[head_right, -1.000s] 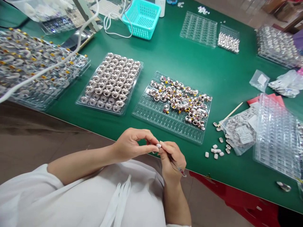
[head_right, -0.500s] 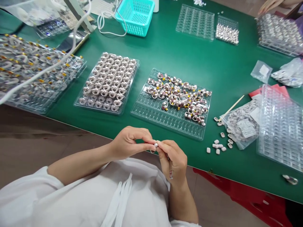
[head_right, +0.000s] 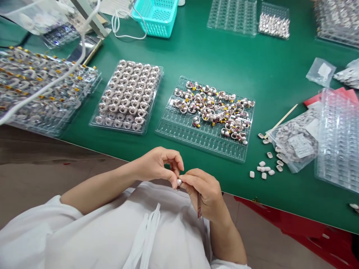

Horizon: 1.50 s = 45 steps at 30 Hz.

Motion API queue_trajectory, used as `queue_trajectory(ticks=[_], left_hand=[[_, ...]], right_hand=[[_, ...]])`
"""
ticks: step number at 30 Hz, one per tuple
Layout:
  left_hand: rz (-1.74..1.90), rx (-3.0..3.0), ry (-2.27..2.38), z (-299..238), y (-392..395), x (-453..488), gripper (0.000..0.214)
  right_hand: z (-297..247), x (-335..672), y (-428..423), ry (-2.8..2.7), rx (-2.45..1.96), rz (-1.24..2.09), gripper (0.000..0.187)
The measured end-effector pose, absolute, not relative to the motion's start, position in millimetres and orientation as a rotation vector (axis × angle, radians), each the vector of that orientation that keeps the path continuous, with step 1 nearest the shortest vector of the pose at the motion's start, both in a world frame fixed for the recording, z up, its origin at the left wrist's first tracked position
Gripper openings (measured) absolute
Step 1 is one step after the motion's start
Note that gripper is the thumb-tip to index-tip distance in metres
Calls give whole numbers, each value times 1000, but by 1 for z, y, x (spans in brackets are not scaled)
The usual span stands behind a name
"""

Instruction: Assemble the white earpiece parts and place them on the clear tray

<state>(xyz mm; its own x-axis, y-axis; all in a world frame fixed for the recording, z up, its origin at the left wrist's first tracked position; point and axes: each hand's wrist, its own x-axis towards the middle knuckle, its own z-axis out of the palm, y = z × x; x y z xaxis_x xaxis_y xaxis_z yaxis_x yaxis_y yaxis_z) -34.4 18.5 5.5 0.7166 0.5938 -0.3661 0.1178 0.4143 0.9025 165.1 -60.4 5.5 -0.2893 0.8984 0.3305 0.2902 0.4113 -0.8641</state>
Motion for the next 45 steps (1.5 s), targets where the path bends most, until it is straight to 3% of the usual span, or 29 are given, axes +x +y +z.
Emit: queue_trajectory(ticks=[11, 16, 26, 30, 38, 45], left_hand=[[375, 1271, 803, 2, 18, -35, 38], [293, 1111, 554, 3, 25, -34, 44], [210, 1184, 514, 15, 32, -43, 27], [178, 1391, 484, 18, 37, -42, 25], [235, 1257, 556, 14, 31, -29, 25], [396, 888, 664, 4, 23, -12, 15]], right_hand=[[-5, 169, -60, -1711, -1048, 998, 30], [0, 177, -57, -1704, -1080, 974, 33], [18, 180, -48, -2207, -864, 318, 39], [19, 174, -46, -2229, -788, 207, 43], [14, 174, -44, -2106, -815, 308, 42], [-3, 172, -47, -1744, -1058, 638, 43]])
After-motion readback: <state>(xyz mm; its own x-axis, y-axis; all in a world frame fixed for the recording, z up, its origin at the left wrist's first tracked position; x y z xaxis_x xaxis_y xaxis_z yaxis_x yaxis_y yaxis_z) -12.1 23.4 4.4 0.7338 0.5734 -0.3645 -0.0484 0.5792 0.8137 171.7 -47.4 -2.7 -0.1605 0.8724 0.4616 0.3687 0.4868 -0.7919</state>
